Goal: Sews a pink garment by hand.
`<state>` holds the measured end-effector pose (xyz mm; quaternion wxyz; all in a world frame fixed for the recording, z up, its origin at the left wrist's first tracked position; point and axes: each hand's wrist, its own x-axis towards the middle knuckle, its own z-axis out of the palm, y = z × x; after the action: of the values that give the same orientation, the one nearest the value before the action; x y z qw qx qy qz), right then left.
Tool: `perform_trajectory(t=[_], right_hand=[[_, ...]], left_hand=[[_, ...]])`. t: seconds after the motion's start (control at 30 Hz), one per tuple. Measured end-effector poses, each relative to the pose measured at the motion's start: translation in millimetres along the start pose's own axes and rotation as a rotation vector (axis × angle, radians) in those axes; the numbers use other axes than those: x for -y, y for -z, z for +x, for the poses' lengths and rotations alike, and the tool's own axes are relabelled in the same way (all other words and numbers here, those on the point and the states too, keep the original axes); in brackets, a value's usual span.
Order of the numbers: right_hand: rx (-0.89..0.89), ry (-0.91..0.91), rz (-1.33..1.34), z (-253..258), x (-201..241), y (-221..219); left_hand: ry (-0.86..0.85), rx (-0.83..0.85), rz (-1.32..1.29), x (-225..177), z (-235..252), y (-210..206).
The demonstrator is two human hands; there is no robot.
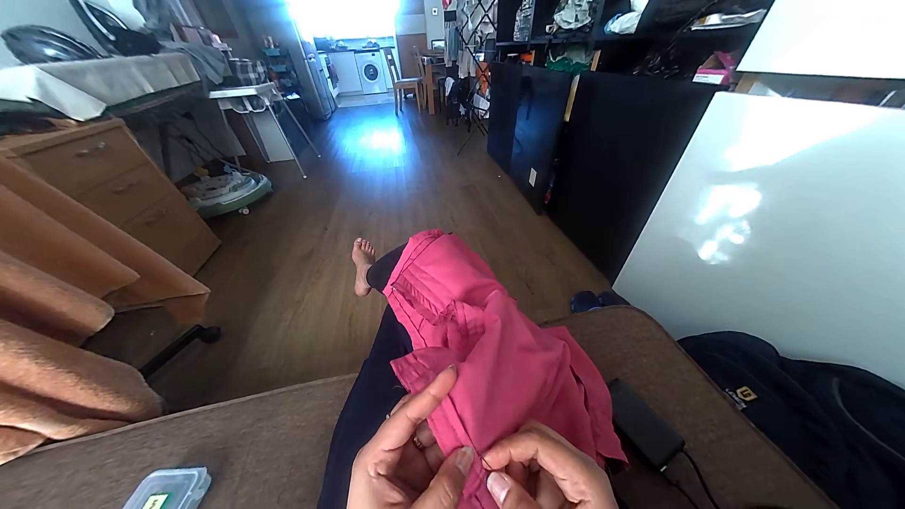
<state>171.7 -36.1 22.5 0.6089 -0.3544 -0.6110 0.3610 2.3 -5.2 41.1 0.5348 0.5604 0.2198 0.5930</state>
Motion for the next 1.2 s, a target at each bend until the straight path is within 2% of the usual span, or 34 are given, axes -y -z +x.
perform_trajectory(t=[0.47, 0.77, 0.97, 1.2], right_hand=[[-0.022, 0.016, -0.006, 2, -4, 1], [-0.012, -0.003, 0.047, 1, -8, -7], [0.003, -0.085, 0.18, -2, -7, -14], [0.015, -0.098, 0.189, 0, -3, -11]], left_hand=[[0.022, 0.073, -0.031, 1, 1, 1], [0.03, 0.0, -0.141, 6, 0, -4], [0.011, -0.045, -0.153, 9, -2, -9], [-0.024, -0.035, -0.104, 9, -2, -6]])
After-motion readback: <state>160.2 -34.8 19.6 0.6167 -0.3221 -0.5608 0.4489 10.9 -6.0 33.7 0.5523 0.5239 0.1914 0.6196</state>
